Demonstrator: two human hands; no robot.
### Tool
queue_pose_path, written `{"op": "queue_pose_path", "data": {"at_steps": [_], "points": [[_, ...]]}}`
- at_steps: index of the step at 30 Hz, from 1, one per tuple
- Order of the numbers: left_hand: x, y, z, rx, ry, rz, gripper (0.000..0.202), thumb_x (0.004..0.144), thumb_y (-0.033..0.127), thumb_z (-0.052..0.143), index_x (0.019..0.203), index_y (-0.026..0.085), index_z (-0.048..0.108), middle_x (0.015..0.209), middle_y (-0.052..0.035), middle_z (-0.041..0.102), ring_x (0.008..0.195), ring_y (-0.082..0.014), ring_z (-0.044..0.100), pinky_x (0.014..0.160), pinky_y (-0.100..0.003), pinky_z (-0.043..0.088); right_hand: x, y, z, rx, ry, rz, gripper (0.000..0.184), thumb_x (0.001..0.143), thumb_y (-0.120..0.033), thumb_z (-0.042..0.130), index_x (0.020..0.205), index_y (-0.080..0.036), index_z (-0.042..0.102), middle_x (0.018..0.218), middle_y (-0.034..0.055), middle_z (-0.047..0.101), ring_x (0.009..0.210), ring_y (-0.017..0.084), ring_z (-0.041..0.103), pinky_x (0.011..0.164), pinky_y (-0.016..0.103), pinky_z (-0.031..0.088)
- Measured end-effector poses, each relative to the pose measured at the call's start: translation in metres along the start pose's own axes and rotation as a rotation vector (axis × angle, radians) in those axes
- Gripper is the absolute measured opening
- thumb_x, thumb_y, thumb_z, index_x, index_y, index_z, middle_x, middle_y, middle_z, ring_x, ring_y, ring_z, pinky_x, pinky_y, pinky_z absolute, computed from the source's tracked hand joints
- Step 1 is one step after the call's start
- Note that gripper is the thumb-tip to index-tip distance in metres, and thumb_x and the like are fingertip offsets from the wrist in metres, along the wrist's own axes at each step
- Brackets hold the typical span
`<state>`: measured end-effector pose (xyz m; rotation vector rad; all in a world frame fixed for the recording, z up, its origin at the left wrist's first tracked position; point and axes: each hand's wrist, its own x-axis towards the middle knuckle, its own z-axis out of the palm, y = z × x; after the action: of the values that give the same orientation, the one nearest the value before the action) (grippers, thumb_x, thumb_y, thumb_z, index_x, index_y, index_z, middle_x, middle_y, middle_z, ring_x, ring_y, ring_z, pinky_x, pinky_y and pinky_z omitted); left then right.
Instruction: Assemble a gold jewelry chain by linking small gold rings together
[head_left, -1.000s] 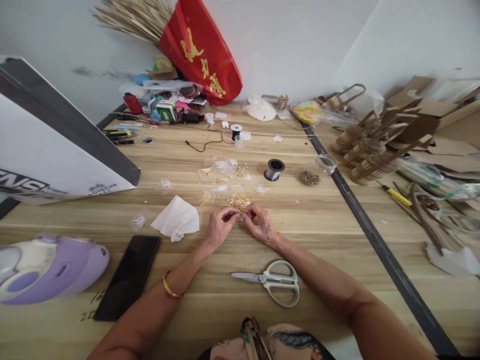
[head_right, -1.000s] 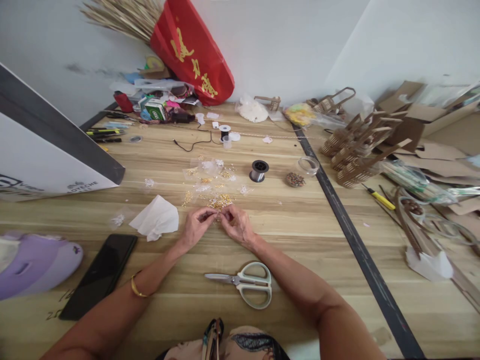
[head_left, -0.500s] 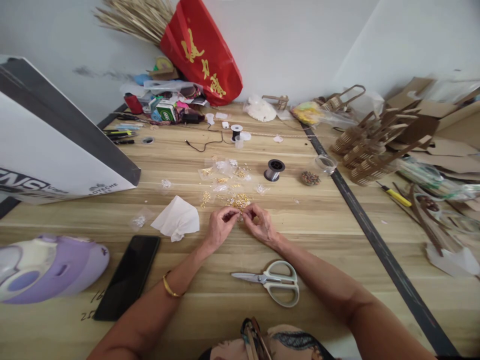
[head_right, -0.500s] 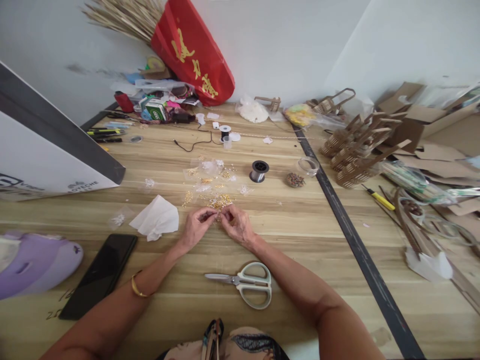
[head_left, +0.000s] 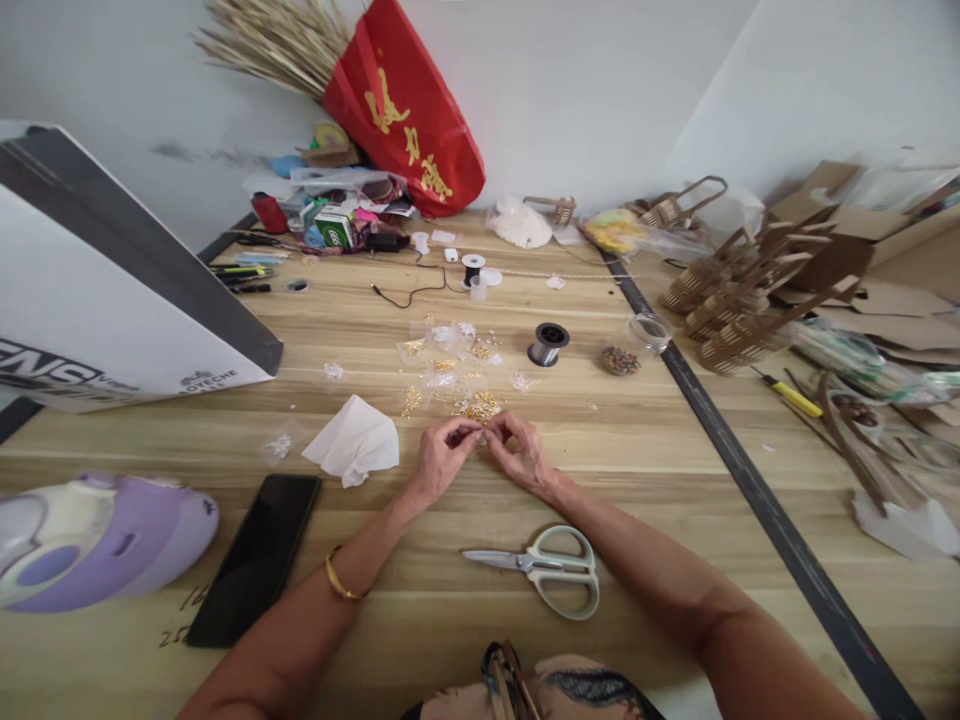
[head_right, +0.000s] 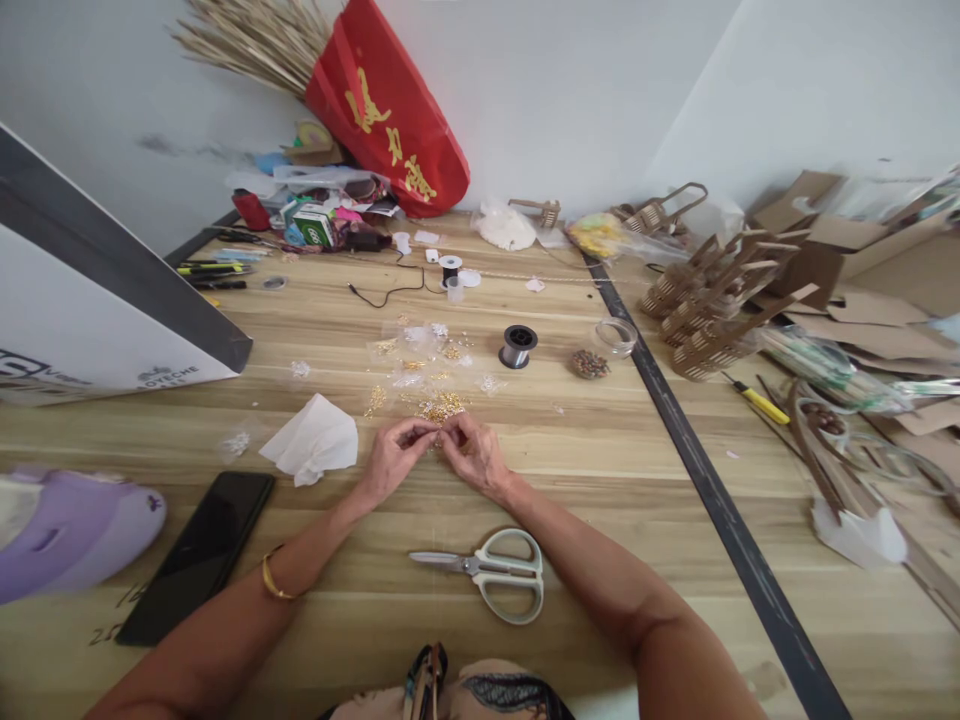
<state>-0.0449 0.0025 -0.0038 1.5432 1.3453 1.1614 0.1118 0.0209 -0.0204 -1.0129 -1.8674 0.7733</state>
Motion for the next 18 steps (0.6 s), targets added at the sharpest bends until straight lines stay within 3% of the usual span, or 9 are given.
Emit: {"op": "queue_pose_path", "data": {"at_steps": [6, 18], "points": [[0.0, -0.0011, -0.0007, 0.02, -0.015, 0.021, 0.018, 0.081, 0.029, 0.057, 0.08, 0.015, 0.067, 0.067, -0.0015, 0.064, 0.06, -0.0115, 0.055, 0.056, -0.02, 0.044, 0.0004, 0.0, 0.0, 0.007, -0.006, 0.01, 0.012, 0.085, -0.027, 0.051, 0.077, -0.019, 0.054, 0.062, -0.0005, 0.055, 0.058, 0.012, 0.05, 0.054, 0.024, 0.041], [0.0005, -0.0048, -0.0023, -0.021, -0.067, -0.022, 0.019, 0.082, 0.033, 0.055, 0.079, 0.016, 0.061, 0.06, 0.0002, 0.06, 0.057, -0.0117, 0.057, 0.055, -0.02, 0.046, 0.0013, -0.003, -0.0011, -0.023, -0.03, -0.022, 0.011, 0.085, -0.026, 0.051, 0.079, -0.017, 0.056, 0.064, 0.0002, 0.057, 0.057, 0.011, 0.051, 0.054, 0.023, 0.041]]}}
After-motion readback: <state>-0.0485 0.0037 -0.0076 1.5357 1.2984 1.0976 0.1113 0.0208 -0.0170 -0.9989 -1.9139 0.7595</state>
